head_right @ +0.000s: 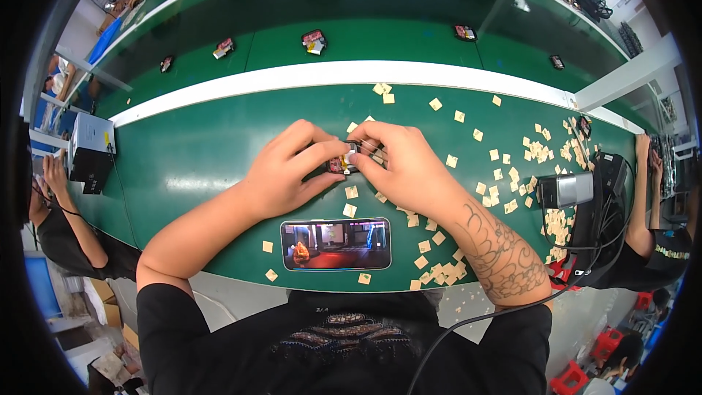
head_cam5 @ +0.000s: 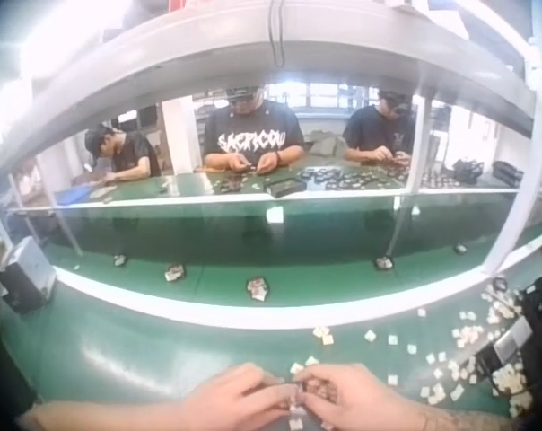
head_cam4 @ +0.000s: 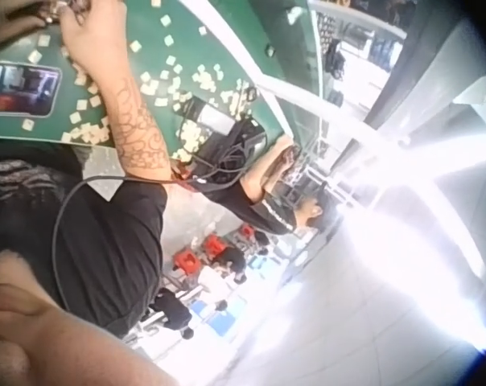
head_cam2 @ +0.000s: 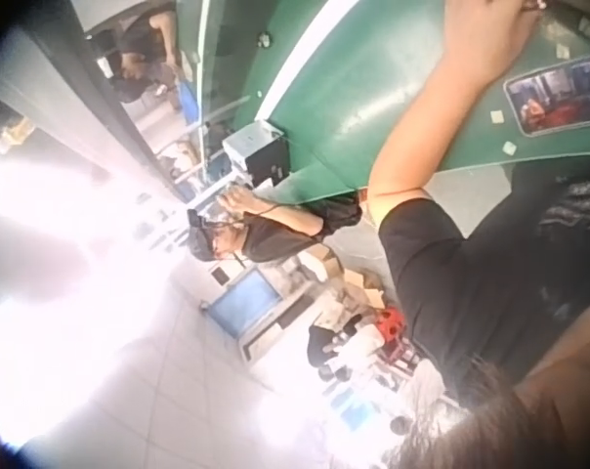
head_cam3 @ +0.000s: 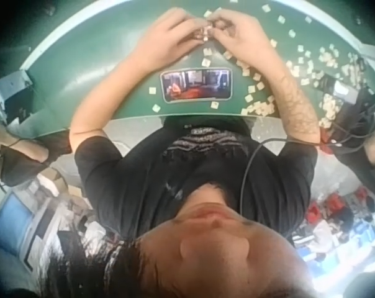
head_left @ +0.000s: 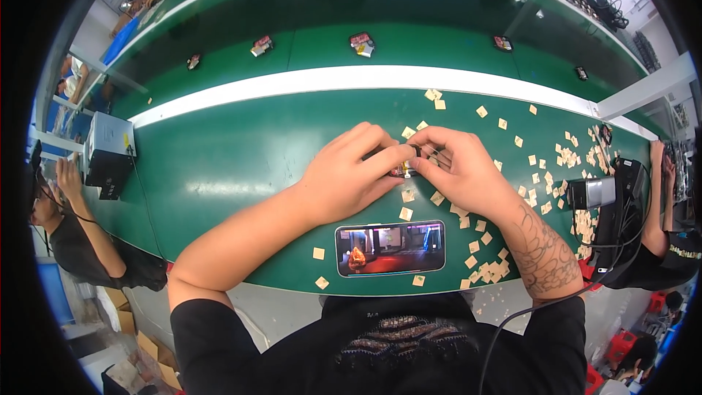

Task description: Assembling small electronic components by placing them into plastic housings at a workstation.

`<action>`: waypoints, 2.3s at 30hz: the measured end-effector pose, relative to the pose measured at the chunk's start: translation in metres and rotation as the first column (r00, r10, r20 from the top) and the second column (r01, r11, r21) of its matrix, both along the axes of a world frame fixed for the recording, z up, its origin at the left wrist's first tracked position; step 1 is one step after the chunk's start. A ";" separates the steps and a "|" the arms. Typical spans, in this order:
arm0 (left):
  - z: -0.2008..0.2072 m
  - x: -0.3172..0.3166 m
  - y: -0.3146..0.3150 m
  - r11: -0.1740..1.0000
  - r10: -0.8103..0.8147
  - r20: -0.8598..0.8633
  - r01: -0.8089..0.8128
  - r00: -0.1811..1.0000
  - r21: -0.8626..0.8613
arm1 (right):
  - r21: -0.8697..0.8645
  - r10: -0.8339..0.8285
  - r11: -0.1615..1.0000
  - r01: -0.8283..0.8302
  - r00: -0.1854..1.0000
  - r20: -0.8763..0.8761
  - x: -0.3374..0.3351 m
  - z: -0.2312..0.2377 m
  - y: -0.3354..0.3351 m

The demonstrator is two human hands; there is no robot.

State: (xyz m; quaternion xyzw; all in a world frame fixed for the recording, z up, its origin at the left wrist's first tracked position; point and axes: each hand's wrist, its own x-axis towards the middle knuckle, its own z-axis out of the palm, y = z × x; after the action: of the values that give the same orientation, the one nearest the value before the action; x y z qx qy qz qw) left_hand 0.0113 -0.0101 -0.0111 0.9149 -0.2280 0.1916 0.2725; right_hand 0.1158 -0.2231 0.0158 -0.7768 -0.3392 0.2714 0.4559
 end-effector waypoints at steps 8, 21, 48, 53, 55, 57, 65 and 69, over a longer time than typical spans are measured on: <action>0.013 0.007 -0.007 0.896 -0.027 -0.427 -0.167 0.904 -0.411 | 0.246 -0.084 0.966 0.077 0.996 0.018 0.006 -0.020 -0.006; 0.012 0.026 -0.022 0.836 -0.078 -0.528 -0.232 0.846 -0.496 | 0.266 -0.154 0.955 0.132 0.986 0.065 0.011 -0.028 -0.009; 0.000 0.134 0.091 0.815 0.561 -0.122 -0.572 0.819 -0.089 | 0.190 -0.258 0.962 0.194 0.869 0.421 0.025 -0.021 -0.012; 0.013 0.150 0.089 0.778 0.624 -0.202 -0.575 0.755 0.254 | 0.185 -0.256 0.963 0.193 0.870 0.422 0.027 -0.024 -0.011; -0.001 0.159 0.091 0.770 0.607 -0.065 -0.567 0.792 0.292 | 0.163 -0.245 0.967 0.194 0.883 0.400 0.026 -0.023 -0.012; 0.003 0.167 0.077 0.765 0.566 0.073 -0.557 0.821 0.323 | 0.139 -0.242 0.969 0.203 0.892 0.382 0.029 -0.022 -0.014; -0.006 0.186 0.050 0.964 0.186 -0.085 -0.166 0.979 0.208 | 0.341 -0.291 0.930 0.139 0.844 0.450 0.033 -0.029 -0.008; 0.003 0.142 0.028 0.979 0.166 -0.022 -0.162 0.986 0.123 | 0.289 -0.273 0.942 0.173 0.894 0.356 0.032 -0.021 -0.009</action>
State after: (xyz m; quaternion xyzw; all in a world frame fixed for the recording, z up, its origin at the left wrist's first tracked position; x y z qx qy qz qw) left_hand 0.1534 0.0184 -0.0082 0.9484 -0.1584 0.1846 0.2035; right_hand 0.1476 -0.2324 -0.0054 -0.7855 -0.3626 0.0117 0.5013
